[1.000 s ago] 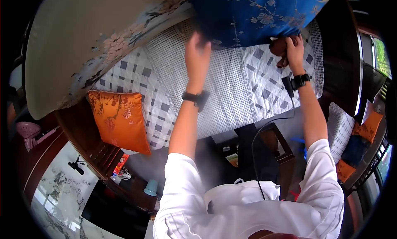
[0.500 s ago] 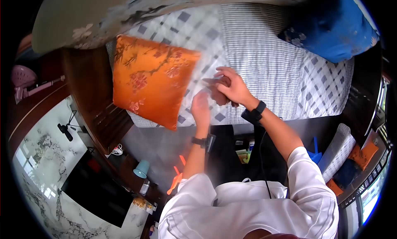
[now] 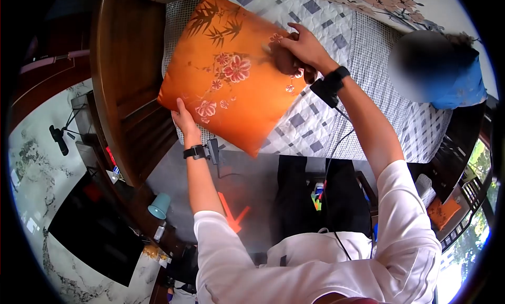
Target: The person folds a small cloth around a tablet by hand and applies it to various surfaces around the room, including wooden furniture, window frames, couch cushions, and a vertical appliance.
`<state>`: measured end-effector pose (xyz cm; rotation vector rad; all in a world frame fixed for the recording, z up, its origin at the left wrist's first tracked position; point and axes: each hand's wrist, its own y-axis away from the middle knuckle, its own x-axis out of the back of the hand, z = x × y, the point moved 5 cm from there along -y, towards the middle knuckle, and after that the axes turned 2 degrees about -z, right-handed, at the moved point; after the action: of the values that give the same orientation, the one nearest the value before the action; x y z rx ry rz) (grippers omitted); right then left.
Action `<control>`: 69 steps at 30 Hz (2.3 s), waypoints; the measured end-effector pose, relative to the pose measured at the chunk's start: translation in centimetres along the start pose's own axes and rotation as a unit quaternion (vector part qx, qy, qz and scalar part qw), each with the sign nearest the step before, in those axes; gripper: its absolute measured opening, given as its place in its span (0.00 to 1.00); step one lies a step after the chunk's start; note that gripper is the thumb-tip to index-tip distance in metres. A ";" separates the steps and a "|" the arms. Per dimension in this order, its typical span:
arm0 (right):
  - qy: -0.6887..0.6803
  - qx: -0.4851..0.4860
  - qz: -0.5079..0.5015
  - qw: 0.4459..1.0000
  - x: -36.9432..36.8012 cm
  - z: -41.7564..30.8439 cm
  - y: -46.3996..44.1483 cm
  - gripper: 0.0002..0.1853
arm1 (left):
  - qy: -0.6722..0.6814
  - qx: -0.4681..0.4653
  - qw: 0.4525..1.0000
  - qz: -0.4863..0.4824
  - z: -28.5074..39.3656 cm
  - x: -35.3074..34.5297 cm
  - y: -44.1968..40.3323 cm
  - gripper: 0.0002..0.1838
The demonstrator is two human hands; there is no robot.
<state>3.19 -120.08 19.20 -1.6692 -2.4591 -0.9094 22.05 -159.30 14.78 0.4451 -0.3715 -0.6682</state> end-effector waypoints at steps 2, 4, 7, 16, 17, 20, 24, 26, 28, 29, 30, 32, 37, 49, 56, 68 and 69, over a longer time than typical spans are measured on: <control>-0.074 -0.063 -0.087 0.992 -1.2 0.4 -1.4 0.35 | 0.031 0.038 0.997 -0.051 -0.2 -0.4 -0.7 0.33; 0.023 -0.074 0.012 0.997 -1.1 -0.3 0.2 0.42 | 0.059 0.063 0.995 -0.052 -0.5 -0.1 -0.4 0.34; -0.048 -0.036 0.025 0.998 -0.9 0.5 4.4 0.38 | 0.054 0.077 0.993 -0.077 -0.3 -0.4 2.1 0.34; -0.180 -0.178 0.078 0.964 2.4 13.8 22.6 0.33 | 0.014 -0.097 0.988 -0.123 2.7 -5.2 14.9 0.20; -0.199 -0.178 0.093 0.959 3.1 14.1 24.0 0.32 | 0.013 -0.109 0.984 -0.137 2.9 -6.1 15.9 0.23; -0.295 -0.149 0.156 0.931 6.0 12.6 25.5 0.32 | 0.063 -0.165 0.965 -0.192 5.9 -10.4 18.7 0.30; -0.262 -0.033 0.241 0.934 12.3 11.8 22.4 0.31 | 0.078 -0.269 0.926 -0.254 11.9 -18.3 18.8 0.34; -0.260 0.021 0.264 0.928 15.8 9.6 19.3 0.31 | 0.094 -0.306 0.906 -0.277 14.5 -22.7 17.9 0.33; -0.251 0.073 0.278 0.924 18.8 8.0 15.9 0.31 | 0.098 -0.331 0.887 -0.306 16.6 -27.0 16.8 0.30; -0.225 0.080 0.298 0.924 20.0 8.0 14.1 0.31 | 0.092 -0.345 0.876 -0.324 17.3 -29.0 16.0 0.28; -0.194 0.051 0.284 0.938 21.0 8.1 12.5 0.29 | 0.070 -0.324 0.883 -0.331 17.2 -31.0 14.7 0.27; -0.152 -0.003 0.250 0.956 21.9 11.6 8.7 0.30 | 0.024 -0.284 0.896 -0.342 16.8 -34.0 12.5 0.26; -0.160 -0.057 0.241 0.956 21.7 10.9 10.5 0.34 | -0.085 -0.340 0.886 -0.302 16.9 -34.4 12.5 0.23; -0.162 0.004 0.128 0.978 21.8 11.1 12.6 0.32 | -0.071 -0.325 0.921 -0.204 15.1 -34.9 14.8 0.27; -0.067 0.143 0.158 0.975 14.1 7.9 8.7 0.35 | -0.062 -0.302 0.943 -0.127 18.2 -29.0 9.0 0.27; -0.120 0.068 0.070 0.988 6.4 3.2 2.2 0.48 | -0.163 -0.194 0.963 -0.090 21.6 -24.5 0.6 0.24; -0.120 0.071 0.085 0.987 6.2 3.5 1.6 0.48 | -0.165 -0.194 0.962 -0.093 21.6 -24.9 -0.4 0.25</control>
<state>2.98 -112.77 19.16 -2.0015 -2.4038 -0.5274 -6.27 -149.04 28.16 -0.0099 -0.5034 -0.9808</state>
